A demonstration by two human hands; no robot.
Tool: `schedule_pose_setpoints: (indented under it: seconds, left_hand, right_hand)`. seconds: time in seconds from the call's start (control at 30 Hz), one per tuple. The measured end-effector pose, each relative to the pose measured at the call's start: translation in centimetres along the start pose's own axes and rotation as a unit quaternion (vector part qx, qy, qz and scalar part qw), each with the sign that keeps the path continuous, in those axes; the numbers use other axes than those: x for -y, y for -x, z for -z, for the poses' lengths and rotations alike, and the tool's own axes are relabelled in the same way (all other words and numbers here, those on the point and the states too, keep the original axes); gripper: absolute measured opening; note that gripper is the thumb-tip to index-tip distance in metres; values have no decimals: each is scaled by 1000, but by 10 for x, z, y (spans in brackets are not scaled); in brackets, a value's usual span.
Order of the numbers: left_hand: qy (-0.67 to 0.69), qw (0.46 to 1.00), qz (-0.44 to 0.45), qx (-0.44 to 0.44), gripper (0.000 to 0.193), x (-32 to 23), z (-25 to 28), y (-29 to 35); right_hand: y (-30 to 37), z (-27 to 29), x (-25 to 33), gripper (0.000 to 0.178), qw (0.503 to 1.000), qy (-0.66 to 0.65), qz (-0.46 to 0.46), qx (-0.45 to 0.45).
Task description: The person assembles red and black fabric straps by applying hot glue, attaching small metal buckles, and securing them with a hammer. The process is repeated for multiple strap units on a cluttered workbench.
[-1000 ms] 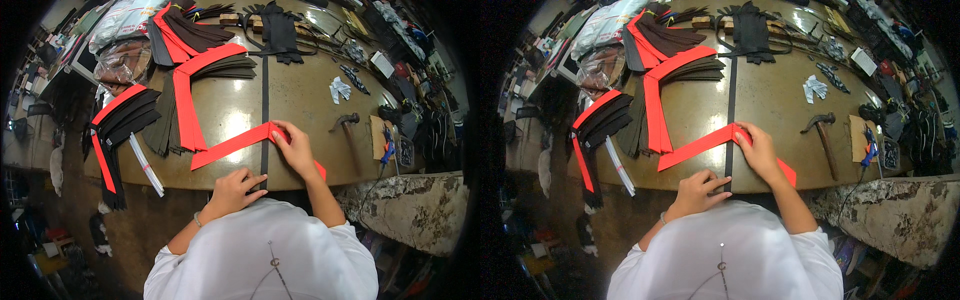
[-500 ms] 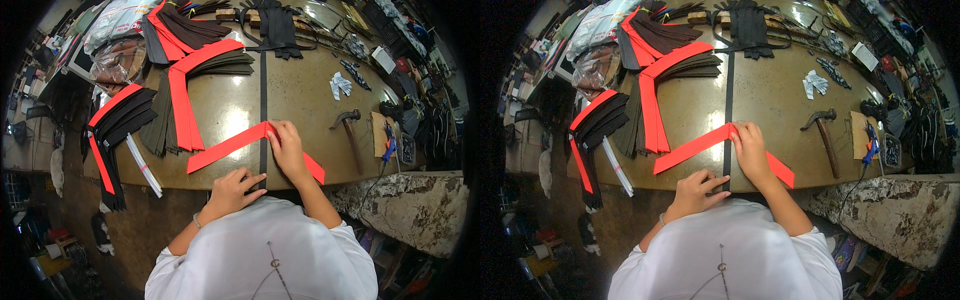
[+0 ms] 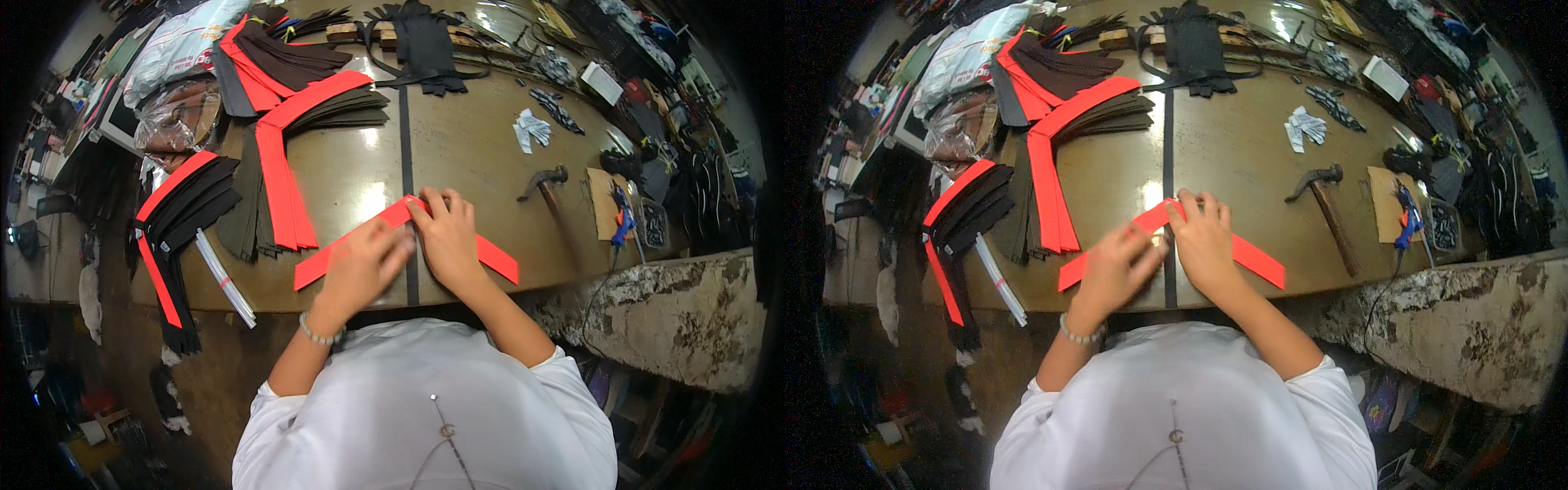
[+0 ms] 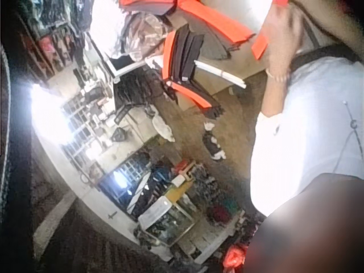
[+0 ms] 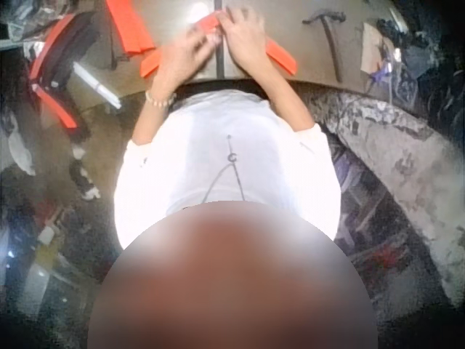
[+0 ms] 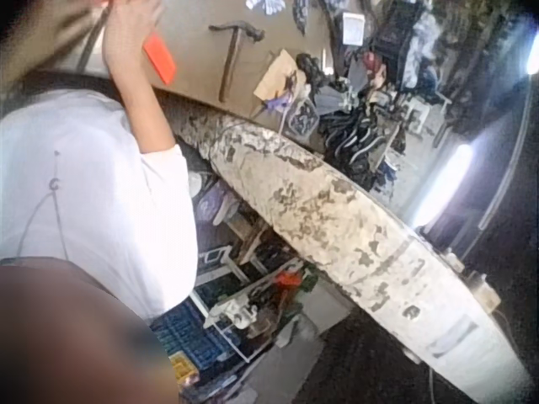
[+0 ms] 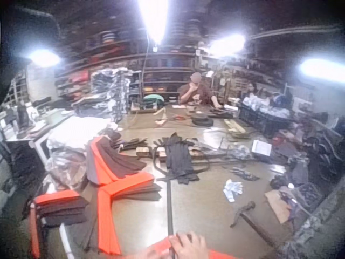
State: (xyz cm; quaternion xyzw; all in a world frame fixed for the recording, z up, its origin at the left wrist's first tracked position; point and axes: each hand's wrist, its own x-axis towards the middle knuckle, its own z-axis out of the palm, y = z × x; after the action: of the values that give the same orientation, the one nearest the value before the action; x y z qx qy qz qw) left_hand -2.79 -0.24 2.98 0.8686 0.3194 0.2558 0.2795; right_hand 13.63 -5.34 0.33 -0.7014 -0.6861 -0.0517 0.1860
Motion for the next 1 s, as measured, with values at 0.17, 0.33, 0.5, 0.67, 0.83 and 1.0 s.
schedule_pose_setpoints:
  seconds: [0.17,0.33,0.5,0.67,0.83,1.0]
  left_hand:
    - [-64,997,33,-26,19,13,-19,-15]
    - [-37,998,47,-19,18,7,-24,-9]
    - [1,996,87,-16,18,3,-25,-10]
    - [25,997,32,-68,18,5,-19,-1]
    - [6,993,23,-115,16,9,-18,8]
    - [-26,994,27,-104,13,13,-24,9]
  right_hand:
    - [9,63,-54,31,987,-111,-75,-87]
    - [90,145,-223,55,768,145,-612,-117]
    - [140,97,-328,63,749,223,-615,-109]
    - [133,82,-336,57,711,249,-649,-102]
    - [138,93,-323,47,778,15,-464,-424]
    - [102,109,-271,48,847,202,-462,-168]
